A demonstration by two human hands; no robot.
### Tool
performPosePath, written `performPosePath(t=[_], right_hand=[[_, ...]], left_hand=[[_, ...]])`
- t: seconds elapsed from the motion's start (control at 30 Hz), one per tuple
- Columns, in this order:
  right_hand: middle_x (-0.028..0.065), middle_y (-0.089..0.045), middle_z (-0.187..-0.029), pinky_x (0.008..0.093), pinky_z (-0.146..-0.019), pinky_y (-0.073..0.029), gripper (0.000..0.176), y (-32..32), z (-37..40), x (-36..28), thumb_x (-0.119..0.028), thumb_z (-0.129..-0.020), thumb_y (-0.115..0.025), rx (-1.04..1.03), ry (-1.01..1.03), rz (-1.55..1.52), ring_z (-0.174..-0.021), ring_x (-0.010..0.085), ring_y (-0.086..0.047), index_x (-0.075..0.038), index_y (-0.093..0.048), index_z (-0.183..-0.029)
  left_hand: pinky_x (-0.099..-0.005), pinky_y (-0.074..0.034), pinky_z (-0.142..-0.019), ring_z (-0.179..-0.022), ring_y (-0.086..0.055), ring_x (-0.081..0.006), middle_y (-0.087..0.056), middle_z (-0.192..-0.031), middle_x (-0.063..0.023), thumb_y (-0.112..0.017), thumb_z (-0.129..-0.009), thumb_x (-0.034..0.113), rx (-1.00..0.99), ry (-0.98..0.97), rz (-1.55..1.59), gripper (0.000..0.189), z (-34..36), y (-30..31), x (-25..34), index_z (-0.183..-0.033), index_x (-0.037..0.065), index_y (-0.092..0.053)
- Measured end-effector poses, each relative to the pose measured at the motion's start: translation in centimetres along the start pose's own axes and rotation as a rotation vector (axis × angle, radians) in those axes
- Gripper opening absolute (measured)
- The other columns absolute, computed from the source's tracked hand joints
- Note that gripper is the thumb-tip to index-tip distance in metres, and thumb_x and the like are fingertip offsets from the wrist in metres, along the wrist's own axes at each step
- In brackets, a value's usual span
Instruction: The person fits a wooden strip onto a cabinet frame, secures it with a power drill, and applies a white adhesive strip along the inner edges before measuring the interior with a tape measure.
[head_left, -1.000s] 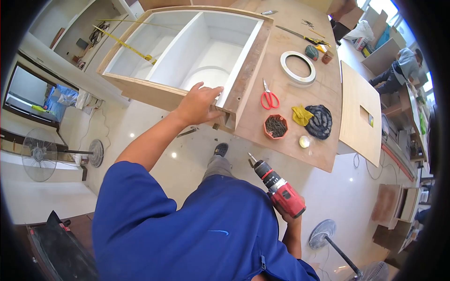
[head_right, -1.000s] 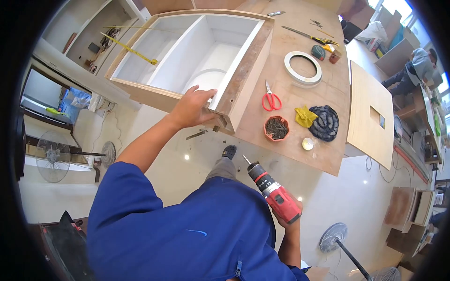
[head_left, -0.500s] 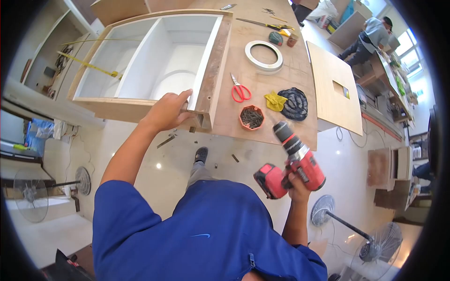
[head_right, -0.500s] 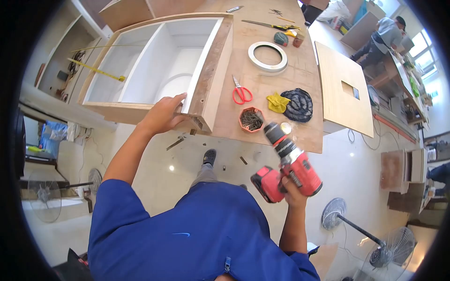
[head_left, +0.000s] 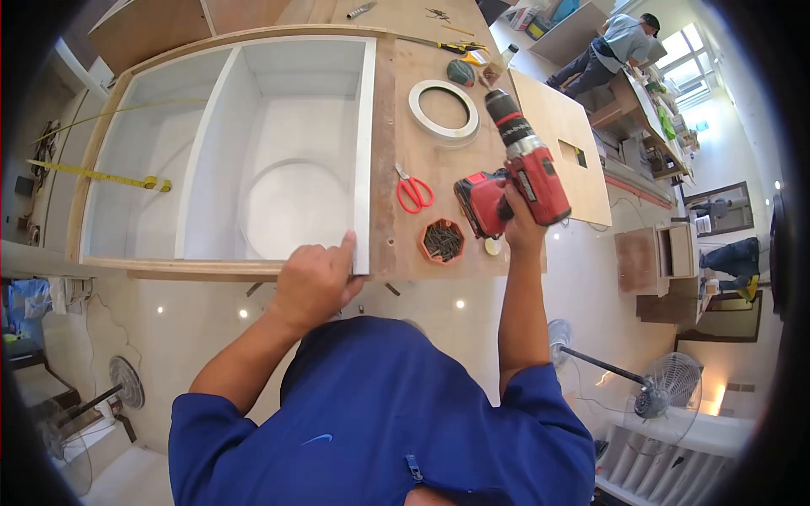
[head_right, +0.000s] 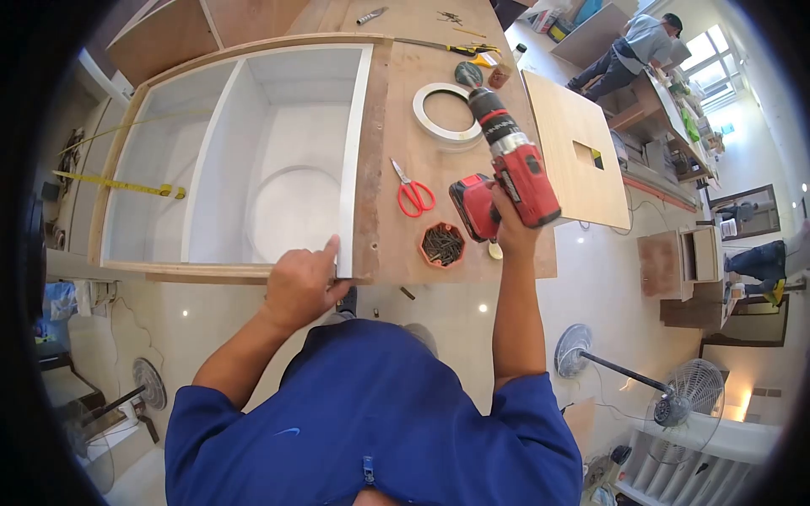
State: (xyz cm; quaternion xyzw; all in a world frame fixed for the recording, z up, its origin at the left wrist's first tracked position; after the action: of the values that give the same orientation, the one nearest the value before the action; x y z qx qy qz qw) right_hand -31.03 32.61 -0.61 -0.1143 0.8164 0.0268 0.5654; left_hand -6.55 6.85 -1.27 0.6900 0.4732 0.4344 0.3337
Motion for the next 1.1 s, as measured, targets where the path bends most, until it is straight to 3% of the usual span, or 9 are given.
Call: performPosePath(t=[0.2,0.4,0.53,0.57,0.67,0.77,0.87,0.97,1.1], right_hand=[[0.0054,-0.075,-0.094,0.0277,-0.072,-0.053,0.026,-2.4,-4.0,7.1,-0.003,-0.083,-0.076,-0.053,-0.003,0.059,-0.079,0.0113,-0.068,0.002,-0.072,-0.108],[0.0086,-0.074,-0.095,0.034,-0.085,-0.054,0.027,-1.8,-7.3,15.7,-0.009,-0.082,-0.072,-0.111,0.087,0.202,-0.089,0.0217,-0.071,0.001,-0.072,-0.107],[0.0083,-0.075,-0.095,0.0334,-0.085,-0.054,0.024,-1.7,-7.1,18.2,-0.009,-0.085,-0.07,-0.1,-0.053,0.094,-0.089,0.0191,-0.07,0.001,-0.072,-0.107],[0.0082,-0.075,-0.095,0.0334,-0.085,-0.054,0.024,-1.3,-7.2,19.1,-0.009,-0.085,-0.07,-0.104,-0.028,0.096,-0.089,0.0191,-0.07,0.001,-0.072,-0.108],[0.008,-0.075,-0.098,0.0341,-0.086,-0.054,0.026,-0.8,-6.7,20.0,-0.008,-0.087,-0.072,-0.154,-0.019,0.114,-0.092,0.0192,-0.07,0.001,-0.071,-0.111],[0.0077,-0.075,-0.103,0.035,-0.088,-0.054,0.028,0.3,-6.7,20.6,-0.007,-0.087,-0.075,-0.186,-0.013,0.205,-0.094,0.019,-0.07,0.0,-0.071,-0.114],[0.0081,-0.074,-0.108,0.0357,-0.091,-0.054,0.034,0.9,-6.7,20.2,-0.009,-0.086,-0.078,-0.231,-0.1,0.211,-0.097,0.0201,-0.07,-0.001,-0.07,-0.118],[0.0071,-0.073,-0.109,0.0347,-0.09,-0.053,0.038,1.6,-6.7,19.5,-0.012,-0.086,-0.079,-0.273,-0.164,0.364,-0.097,0.0189,-0.068,-0.001,-0.068,-0.121],[0.0063,-0.071,-0.108,0.0316,-0.085,-0.053,0.044,1.6,-2.7,13.1,-0.014,-0.087,-0.078,-0.185,-0.282,0.768,-0.092,0.0161,-0.065,0.0,-0.065,-0.126]], left_hand=[[-0.0384,-0.047,-0.062,-0.063,-0.058,-0.0234,-0.057,-0.07,-0.0051,-0.084,-0.069,0.023,0.014,0.021,0.007,0.067,-0.3,0.5,0.2,-0.126,-0.007,-0.065],[-0.0382,-0.048,-0.063,-0.066,-0.058,-0.0245,-0.058,-0.074,-0.0058,-0.086,-0.065,0.023,0.019,0.047,0.012,0.074,-0.5,0.7,0.4,-0.128,-0.007,-0.063],[-0.0399,-0.048,-0.065,-0.069,-0.058,-0.0261,-0.059,-0.078,-0.0075,-0.087,-0.062,0.023,-0.072,0.102,0.069,0.08,-0.7,1.1,0.3,-0.132,-0.006,-0.06],[-0.0408,-0.054,-0.075,-0.072,-0.061,-0.0278,-0.062,-0.081,-0.0083,-0.089,-0.065,0.024,-0.129,0.143,0.072,0.079,-0.8,1.4,0.4,-0.133,-0.005,-0.06],[-0.0461,-0.054,-0.096,-0.086,-0.066,-0.0303,-0.067,-0.092,-0.0098,-0.089,-0.07,0.026,-0.142,0.192,0.147,0.074,-1.0,1.8,0.3,-0.133,-0.001,-0.06],[-0.0545,-0.043,-0.113,-0.101,-0.066,-0.0328,-0.07,-0.105,-0.0108,-0.089,-0.074,0.027,-0.149,0.227,0.001,0.066,-0.4,5.5,-0.2,-0.129,0.003,-0.062],[-0.0591,-0.037,-0.117,-0.108,-0.065,-0.0335,-0.07,-0.111,-0.011,-0.088,-0.076,0.026,-0.093,0.358,-0.043,0.053,2.0,7.8,-2.4,-0.12,0.004,-0.067],[-0.0543,-0.045,-0.109,-0.102,-0.066,-0.0335,-0.071,-0.108,-0.0117,-0.087,-0.078,0.027,-0.119,0.333,0.012,0.042,4.1,7.5,-4.9,-0.11,0.004,-0.071],[-0.0454,-0.051,-0.087,-0.091,-0.067,-0.0315,-0.073,-0.098,-0.0104,-0.087,-0.078,0.029,-0.084,0.307,0.169,0.037,4.2,6.9,-6.5,-0.101,0.004,-0.072]])
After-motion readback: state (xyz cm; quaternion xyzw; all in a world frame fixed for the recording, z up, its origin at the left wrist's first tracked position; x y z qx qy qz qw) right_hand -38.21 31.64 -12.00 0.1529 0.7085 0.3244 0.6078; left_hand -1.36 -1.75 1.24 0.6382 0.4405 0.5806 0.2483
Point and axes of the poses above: each hand's wrist, its own z-axis away from the middle knuckle, its own y-axis out of the back of the hand, x = y × z, the point moved 3 cm from there along -z, towards the middle knuckle
